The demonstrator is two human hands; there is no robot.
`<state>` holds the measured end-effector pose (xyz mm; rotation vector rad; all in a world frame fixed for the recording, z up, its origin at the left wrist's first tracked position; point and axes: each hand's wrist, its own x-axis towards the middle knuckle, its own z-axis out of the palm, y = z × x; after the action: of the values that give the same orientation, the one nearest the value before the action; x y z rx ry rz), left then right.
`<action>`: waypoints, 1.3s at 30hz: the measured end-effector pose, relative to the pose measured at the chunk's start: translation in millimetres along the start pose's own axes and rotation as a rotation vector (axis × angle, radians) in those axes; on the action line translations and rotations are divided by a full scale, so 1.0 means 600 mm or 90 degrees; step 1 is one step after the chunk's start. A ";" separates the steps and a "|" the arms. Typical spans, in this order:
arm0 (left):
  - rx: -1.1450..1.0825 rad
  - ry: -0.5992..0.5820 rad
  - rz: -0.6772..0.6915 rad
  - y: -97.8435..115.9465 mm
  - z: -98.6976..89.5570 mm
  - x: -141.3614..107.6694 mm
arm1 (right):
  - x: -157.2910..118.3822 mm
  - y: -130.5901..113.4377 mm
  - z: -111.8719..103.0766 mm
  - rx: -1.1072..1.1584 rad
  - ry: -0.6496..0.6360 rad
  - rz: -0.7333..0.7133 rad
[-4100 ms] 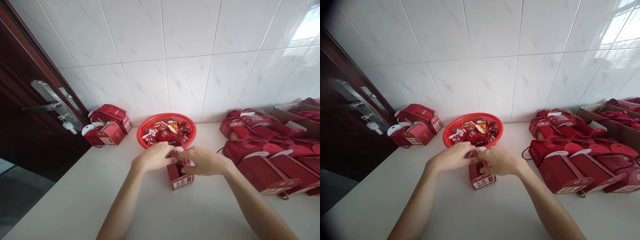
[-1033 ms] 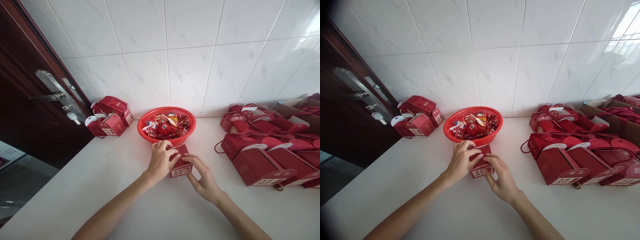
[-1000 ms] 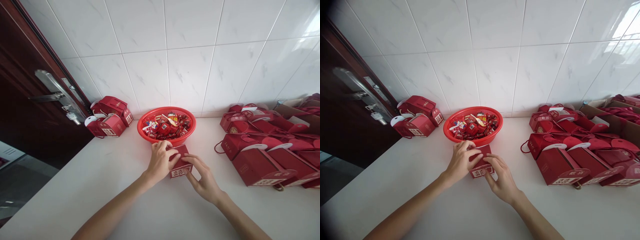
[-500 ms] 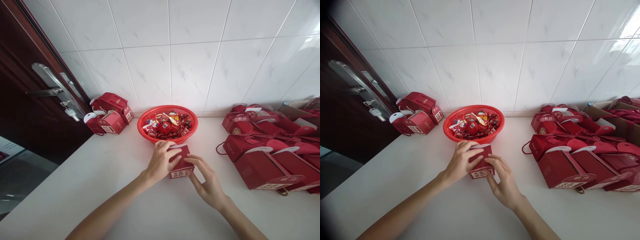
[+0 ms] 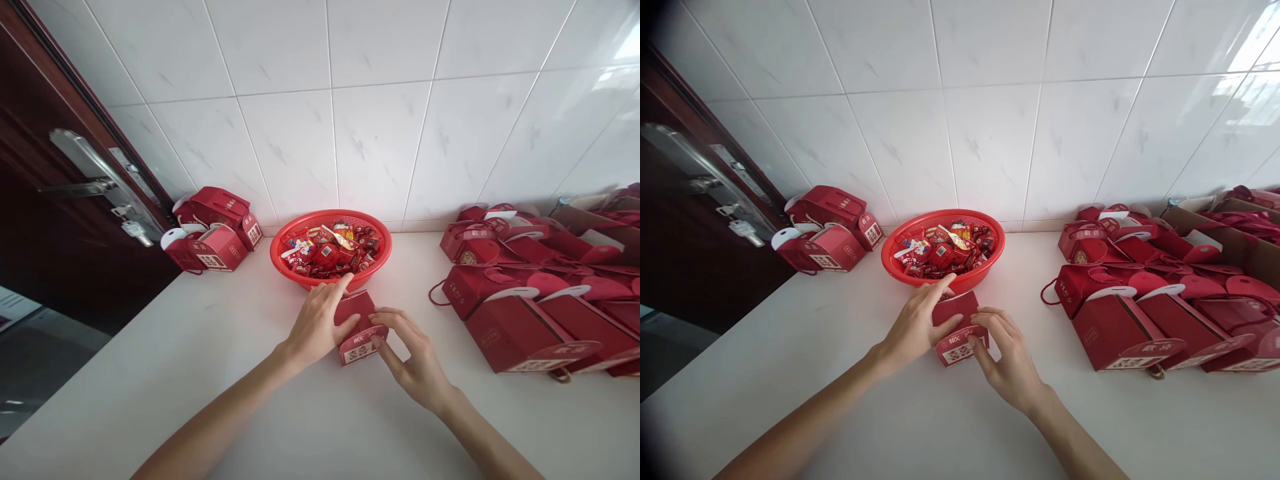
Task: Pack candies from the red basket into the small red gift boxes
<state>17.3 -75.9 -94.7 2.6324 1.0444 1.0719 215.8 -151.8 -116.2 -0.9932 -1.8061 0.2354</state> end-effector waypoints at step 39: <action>-0.111 -0.072 -0.063 0.001 -0.003 0.001 | 0.002 0.001 -0.007 0.045 -0.001 0.040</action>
<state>16.8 -76.3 -92.6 2.4464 0.9984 0.9363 219.3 -151.8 -114.2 -1.0000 -1.7571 0.3365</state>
